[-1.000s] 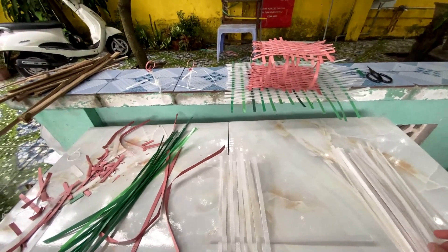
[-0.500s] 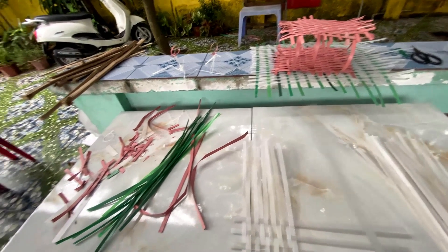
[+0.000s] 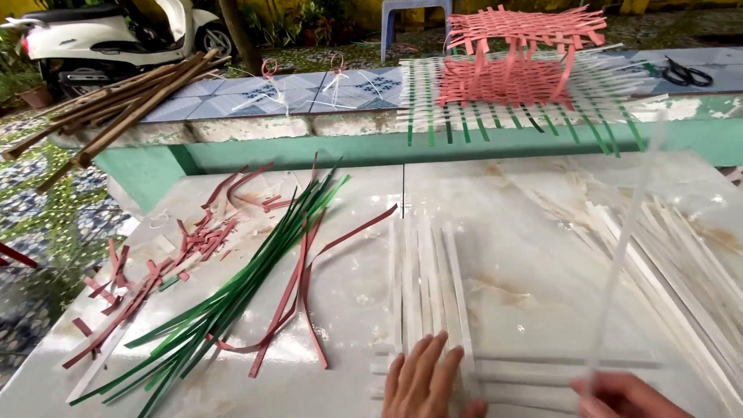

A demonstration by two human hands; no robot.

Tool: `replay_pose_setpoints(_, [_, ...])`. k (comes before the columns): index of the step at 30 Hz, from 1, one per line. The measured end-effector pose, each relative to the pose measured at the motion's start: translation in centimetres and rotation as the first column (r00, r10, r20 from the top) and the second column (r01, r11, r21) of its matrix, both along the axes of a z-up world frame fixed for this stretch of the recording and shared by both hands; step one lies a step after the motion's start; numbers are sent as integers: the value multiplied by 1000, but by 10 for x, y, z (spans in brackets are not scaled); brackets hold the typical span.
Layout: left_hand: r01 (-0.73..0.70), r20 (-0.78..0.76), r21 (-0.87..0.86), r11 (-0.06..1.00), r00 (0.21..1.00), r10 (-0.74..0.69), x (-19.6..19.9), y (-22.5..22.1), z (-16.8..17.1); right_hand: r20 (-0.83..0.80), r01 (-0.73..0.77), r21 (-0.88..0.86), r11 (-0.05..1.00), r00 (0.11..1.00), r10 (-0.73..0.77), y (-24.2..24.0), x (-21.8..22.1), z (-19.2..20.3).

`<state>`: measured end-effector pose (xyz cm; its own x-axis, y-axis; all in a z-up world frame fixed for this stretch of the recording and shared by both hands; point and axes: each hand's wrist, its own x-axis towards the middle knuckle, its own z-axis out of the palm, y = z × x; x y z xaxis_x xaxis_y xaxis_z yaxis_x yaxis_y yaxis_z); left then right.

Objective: Arranging and weaving plastic strips on a table to form a grid pattern for basket making.

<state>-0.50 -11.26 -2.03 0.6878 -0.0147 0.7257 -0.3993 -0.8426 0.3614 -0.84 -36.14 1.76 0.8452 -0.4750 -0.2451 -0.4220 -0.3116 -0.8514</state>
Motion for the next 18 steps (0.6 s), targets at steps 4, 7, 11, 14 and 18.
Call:
replay_pose_setpoints(4, [-107, 126, 31, 994, 987, 103, 5, -15, -6, 54, -61, 294, 954, 997, 47, 52, 22, 71])
replay_pose_setpoints(7, [-149, 176, 2, 989, 973, 146, 7, -22, -8, 46, -222, 210, 952, 975, 218, 60, 45, 86])
replay_pose_setpoints(11, [-201, 169, -37, 979, 964, 204, 5, -25, -1, -21, -338, 30, 941, 941, 339, 68, 65, 85])
replay_pose_setpoints(14, [-249, 189, -31, 968, 949, 251, 7, -26, -1, -23, -337, -22, 941, 941, 336, 72, 73, 88])
replay_pose_setpoints(18, [-238, 187, -16, 971, 953, 237, 4, -23, -1, -55, -346, -101, 933, 938, 342, 72, 82, 84])
